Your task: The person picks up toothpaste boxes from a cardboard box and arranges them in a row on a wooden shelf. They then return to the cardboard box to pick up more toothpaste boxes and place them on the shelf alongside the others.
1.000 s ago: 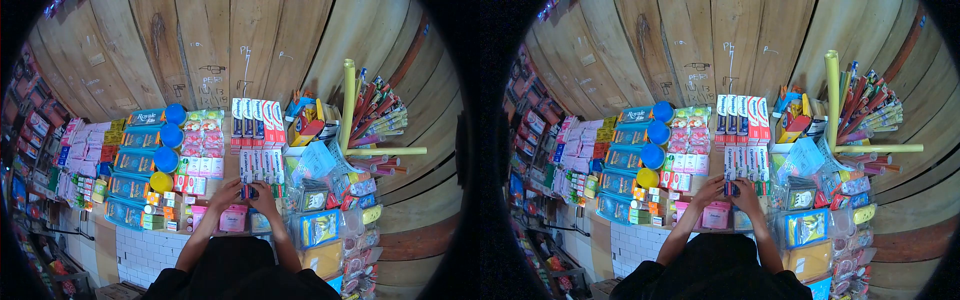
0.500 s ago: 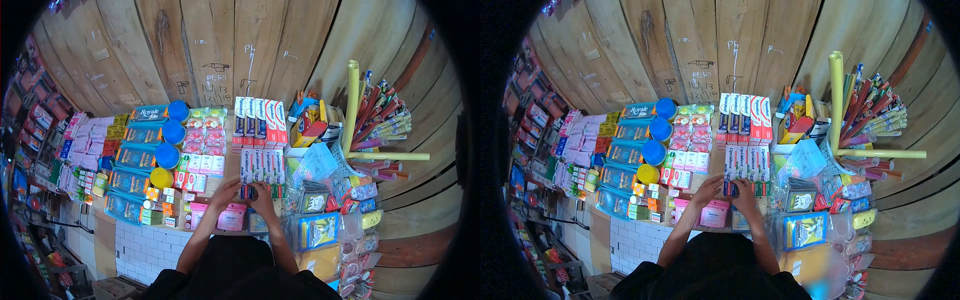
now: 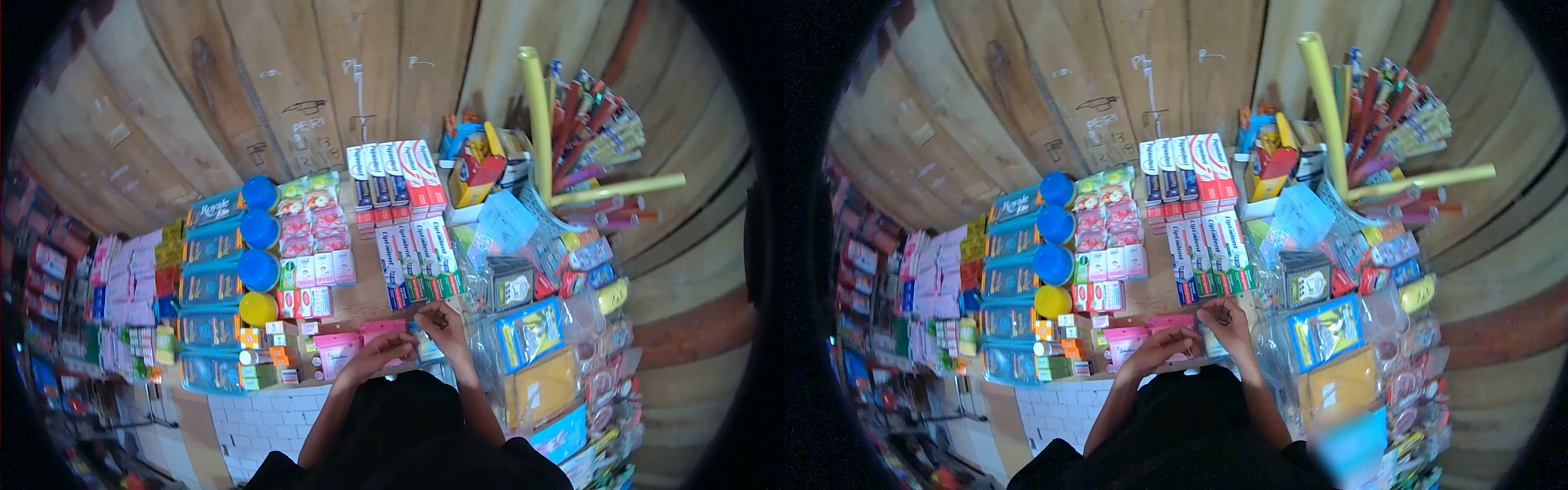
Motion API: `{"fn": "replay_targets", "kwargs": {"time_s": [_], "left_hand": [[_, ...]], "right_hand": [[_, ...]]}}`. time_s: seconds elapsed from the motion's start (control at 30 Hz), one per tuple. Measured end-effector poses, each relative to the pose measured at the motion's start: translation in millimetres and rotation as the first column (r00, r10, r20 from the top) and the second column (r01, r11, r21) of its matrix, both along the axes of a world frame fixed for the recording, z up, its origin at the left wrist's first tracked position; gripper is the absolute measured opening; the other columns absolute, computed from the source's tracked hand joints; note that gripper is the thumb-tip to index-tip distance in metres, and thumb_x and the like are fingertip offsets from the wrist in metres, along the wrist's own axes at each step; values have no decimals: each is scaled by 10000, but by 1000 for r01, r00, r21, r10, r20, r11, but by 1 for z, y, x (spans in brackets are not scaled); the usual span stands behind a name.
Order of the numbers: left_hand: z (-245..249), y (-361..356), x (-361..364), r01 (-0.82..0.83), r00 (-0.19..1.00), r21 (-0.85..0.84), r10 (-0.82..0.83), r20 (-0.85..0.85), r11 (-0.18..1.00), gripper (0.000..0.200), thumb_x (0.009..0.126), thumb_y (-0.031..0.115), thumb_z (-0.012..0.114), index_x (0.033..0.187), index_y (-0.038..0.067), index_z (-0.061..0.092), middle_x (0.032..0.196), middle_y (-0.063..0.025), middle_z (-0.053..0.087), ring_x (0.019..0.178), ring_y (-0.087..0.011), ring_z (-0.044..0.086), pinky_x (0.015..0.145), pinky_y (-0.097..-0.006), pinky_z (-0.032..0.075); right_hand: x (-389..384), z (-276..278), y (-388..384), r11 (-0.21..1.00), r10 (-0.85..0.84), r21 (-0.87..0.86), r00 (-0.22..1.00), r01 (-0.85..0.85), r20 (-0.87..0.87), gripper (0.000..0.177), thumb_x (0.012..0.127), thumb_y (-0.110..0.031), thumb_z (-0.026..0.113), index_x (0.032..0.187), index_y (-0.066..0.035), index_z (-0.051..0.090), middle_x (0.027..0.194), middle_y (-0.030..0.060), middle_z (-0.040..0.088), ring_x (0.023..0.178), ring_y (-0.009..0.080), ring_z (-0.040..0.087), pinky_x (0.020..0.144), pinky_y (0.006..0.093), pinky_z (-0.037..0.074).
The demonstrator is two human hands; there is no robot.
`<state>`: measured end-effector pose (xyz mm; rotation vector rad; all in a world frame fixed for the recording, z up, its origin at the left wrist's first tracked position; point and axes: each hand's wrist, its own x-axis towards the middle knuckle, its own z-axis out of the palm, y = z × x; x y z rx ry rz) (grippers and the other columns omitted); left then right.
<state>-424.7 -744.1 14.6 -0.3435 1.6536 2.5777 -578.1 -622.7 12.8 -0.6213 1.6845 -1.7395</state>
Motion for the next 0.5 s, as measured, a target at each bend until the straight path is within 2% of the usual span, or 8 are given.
{"fn": "replay_targets", "kwargs": {"time_s": [0.03, 0.1, 0.2, 0.3, 0.33, 0.43, 0.47, 0.5], "left_hand": [[0, 1, 0, 128, 992, -28, -128, 2, 991, 256, 997, 208, 550, 1173, 25, 580, 1034, -55, 634, 980, -145, 593, 890, -307, 460], [-3, 6, 4, 336, 941, -62, -332, 62, 940, 291, 982, 323, 573, 1100, 57, 589, 949, -21, 607, 928, -105, 569, 855, -270, 448], [-2, 8, 6, 611, 782, -223, -622, 23, 760, 316, 988, 373, 547, 1031, 63, 592, 902, -11, 584, 889, -97, 555, 822, -280, 446], [-20, 16, 15, 775, 618, -202, -784, 47, 599, 325, 991, 379, 539, 992, 58, 583, 883, -13, 581, 888, -96, 557, 806, -279, 443], [-18, 18, 14, 820, 529, -291, -847, 55, 493, 347, 998, 387, 523, 976, 43, 567, 855, -18, 574, 848, -105, 573, 780, -278, 458], [-44, 34, 22, 885, 321, -379, -944, 75, 270, 357, 1002, 386, 514, 956, 35, 555, 819, -25, 574, 792, -113, 589, 732, -283, 476], [-51, 41, 25, 915, 295, -309, -953, 74, 259, 374, 992, 388, 530, 970, 17, 563, 814, -45, 599, 748, -124, 602, 689, -291, 483], [-59, 48, 28, 933, 225, -314, -966, 128, 176, 382, 987, 391, 539, 970, 10, 566, 821, -54, 609, 747, -130, 606, 684, -295, 483]], "right_hand": [[6, 7, 7, 1000, 1, -21, 998, 0, 64, 113, 881, -82, 692, 923, -39, 597, 681, -41, 545, 580, 26, 485, 507, 206, 357], [21, 8, 23, 998, 9, -58, 983, 1, 183, 99, 894, -85, 672, 894, -43, 583, 662, -40, 523, 563, 29, 466, 496, 215, 342], [50, 1, 54, 993, 49, -119, 939, -9, 341, 135, 927, -136, 635, 845, -54, 566, 662, -27, 515, 563, 40, 461, 499, 216, 336], [89, -6, 78, 996, 53, -92, 926, -20, 375, 172, 922, -177, 653, 825, -67, 562, 671, -25, 521, 584, 44, 471, 523, 213, 348], [104, -16, 88, 999, 28, -37, 914, -14, 405, 205, 925, -219, 656, 801, -81, 569, 663, -35, 523, 597, 47, 478, 545, 211, 360], [153, -50, 111, 991, -131, 37, 885, 128, 447, 235, 931, -257, 651, 784, -91, 574, 664, -43, 540, 602, 45, 487, 554, 210, 370], [171, -63, 118, 979, -206, 104, 868, 178, 452, 251, 937, -284, 646, 782, -97, 586, 670, -53, 552, 612, 32, 490, 565, 206, 376], [190, -78, 125, 967, -252, 140, 863, 212, 438, 253, 935, -298, 647, 793, -93, 600, 676, -47, 565, 609, 37, 494, 563, 207, 381]]}}
